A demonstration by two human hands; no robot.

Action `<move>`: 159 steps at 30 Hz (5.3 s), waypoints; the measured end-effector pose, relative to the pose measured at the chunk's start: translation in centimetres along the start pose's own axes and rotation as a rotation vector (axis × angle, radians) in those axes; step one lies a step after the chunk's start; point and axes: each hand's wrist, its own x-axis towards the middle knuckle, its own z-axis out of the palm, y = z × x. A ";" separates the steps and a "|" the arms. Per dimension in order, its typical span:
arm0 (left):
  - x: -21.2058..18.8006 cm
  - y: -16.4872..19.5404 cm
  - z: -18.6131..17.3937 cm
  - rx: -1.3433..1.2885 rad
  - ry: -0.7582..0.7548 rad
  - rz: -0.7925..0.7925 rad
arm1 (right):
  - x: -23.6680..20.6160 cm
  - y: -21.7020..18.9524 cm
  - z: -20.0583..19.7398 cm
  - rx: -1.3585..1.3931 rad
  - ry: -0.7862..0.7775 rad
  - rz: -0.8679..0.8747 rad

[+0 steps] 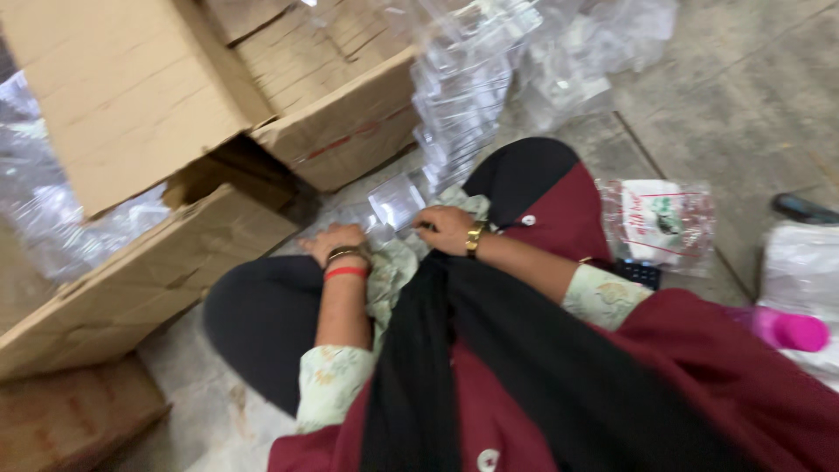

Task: The person sits on the floor, takes clear plastic boxes and matching lids from a cardboard carton, fits a lid onto each box, and stacks the closed containers. At the end they place containers into a white plastic bag and gather the bag closed.

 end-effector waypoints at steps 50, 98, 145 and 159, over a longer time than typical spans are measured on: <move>-9.1 -3.9 7.4 -0.675 0.679 0.502 | 3.5 -5.0 7.5 0.075 0.094 -0.073; -20.7 2.2 -4.5 -1.123 0.418 0.686 | -10.4 -14.5 -11.5 0.536 0.184 -0.142; -19.4 2.5 -3.6 -1.340 0.339 0.737 | -9.8 -12.7 -11.3 1.074 0.168 0.284; -16.6 2.9 -1.6 -2.209 -0.091 0.659 | -10.2 -10.3 -13.5 1.704 -0.171 0.240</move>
